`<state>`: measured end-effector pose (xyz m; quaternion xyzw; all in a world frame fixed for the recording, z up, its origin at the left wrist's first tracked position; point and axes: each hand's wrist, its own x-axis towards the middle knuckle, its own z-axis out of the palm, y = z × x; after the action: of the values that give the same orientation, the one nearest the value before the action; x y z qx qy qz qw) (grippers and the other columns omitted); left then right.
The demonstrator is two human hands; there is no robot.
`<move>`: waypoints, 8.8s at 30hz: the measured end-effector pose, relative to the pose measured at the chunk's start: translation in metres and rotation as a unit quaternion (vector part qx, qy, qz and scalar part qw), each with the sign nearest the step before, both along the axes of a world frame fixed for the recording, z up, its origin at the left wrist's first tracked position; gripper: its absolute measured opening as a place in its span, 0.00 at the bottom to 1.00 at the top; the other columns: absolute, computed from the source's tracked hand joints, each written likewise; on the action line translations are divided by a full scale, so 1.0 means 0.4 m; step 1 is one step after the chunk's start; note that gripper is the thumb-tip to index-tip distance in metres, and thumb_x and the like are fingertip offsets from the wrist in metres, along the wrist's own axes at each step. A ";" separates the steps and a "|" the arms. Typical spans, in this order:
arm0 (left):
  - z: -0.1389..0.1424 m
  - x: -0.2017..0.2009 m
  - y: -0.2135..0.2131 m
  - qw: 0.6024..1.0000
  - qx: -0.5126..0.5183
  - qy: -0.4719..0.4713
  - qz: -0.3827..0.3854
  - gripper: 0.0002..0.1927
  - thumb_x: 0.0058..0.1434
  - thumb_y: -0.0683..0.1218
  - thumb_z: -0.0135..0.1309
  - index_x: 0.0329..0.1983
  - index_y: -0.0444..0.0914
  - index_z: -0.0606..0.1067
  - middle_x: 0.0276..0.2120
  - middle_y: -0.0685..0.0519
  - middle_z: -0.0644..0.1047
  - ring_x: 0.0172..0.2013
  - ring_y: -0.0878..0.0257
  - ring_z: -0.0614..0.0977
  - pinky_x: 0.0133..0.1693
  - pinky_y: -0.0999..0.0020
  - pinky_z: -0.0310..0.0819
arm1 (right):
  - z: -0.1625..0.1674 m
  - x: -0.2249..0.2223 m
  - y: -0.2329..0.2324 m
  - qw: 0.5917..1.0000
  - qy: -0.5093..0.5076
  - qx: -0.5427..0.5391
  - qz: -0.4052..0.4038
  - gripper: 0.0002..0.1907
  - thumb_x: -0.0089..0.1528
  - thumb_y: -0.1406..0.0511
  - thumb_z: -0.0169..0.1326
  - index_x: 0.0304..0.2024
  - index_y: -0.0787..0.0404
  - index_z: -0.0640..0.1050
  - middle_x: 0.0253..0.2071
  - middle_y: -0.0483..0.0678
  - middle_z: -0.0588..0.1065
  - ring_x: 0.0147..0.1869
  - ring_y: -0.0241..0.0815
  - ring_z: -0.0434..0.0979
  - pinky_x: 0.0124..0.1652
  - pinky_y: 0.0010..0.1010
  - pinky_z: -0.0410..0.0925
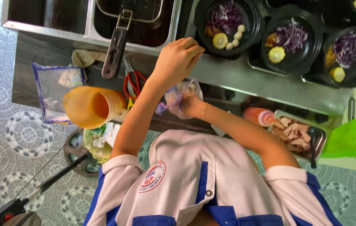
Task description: The person assembles food containers by placing shredded purple cabbage, corn pieces, and small round items into black bowls. The person then wipes the countertop with a cloth.
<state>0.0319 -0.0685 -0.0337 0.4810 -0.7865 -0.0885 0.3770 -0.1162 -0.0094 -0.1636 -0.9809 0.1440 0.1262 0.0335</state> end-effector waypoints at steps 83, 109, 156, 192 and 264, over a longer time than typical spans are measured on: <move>0.039 -0.113 -0.018 0.993 0.092 0.049 -0.049 0.05 0.67 0.40 0.57 0.45 0.37 0.80 0.43 0.50 0.79 0.40 0.49 0.82 0.42 0.57 0.78 | 0.263 -0.457 -0.205 0.924 -0.185 0.272 -0.193 0.22 0.50 0.71 0.54 0.48 0.60 0.82 0.45 0.58 0.79 0.46 0.61 0.78 0.49 0.45 0.71; 0.084 -0.079 0.094 0.999 0.024 0.030 -0.037 0.06 0.66 0.41 0.57 0.45 0.38 0.81 0.41 0.52 0.78 0.41 0.52 0.82 0.41 0.59 0.78 | 0.081 -0.063 -0.017 0.919 -0.099 -0.284 0.254 0.22 0.60 0.59 0.48 0.52 0.64 0.76 0.45 0.57 0.78 0.35 0.50 0.81 0.24 0.37 0.73; 0.036 -0.247 -0.181 0.978 0.174 0.053 -0.107 0.09 0.59 0.39 0.56 0.44 0.35 0.79 0.40 0.50 0.80 0.40 0.50 0.81 0.44 0.56 0.76 | 0.165 -0.870 -1.179 0.828 -0.217 0.109 -0.506 0.15 0.57 0.68 0.67 0.48 0.60 0.85 0.40 0.56 0.81 0.41 0.47 0.83 0.46 0.34 0.74; 0.267 -0.060 0.311 0.999 -0.009 0.041 0.007 0.12 0.64 0.41 0.59 0.51 0.38 0.78 0.45 0.51 0.79 0.43 0.52 0.81 0.46 0.58 0.76 | -0.047 -0.060 -0.146 0.949 -0.147 0.276 -0.032 0.32 0.54 0.58 0.59 0.62 0.51 0.73 0.65 0.49 0.72 0.70 0.50 0.66 0.63 0.43 0.62; 0.151 -0.420 0.194 0.988 0.117 0.103 -0.020 0.07 0.65 0.38 0.57 0.45 0.37 0.81 0.40 0.50 0.80 0.39 0.53 0.82 0.40 0.62 0.77 | 0.308 -1.133 -0.430 0.657 -0.392 0.456 -0.455 0.06 0.60 0.72 0.63 0.40 0.64 0.80 0.43 0.49 0.79 0.42 0.35 0.81 0.39 0.27 0.76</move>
<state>-0.1361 0.0090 0.0269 0.4946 -0.7372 -0.2364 0.3950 -0.5696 -0.1812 -0.0406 -0.6134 0.4704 -0.2508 0.5828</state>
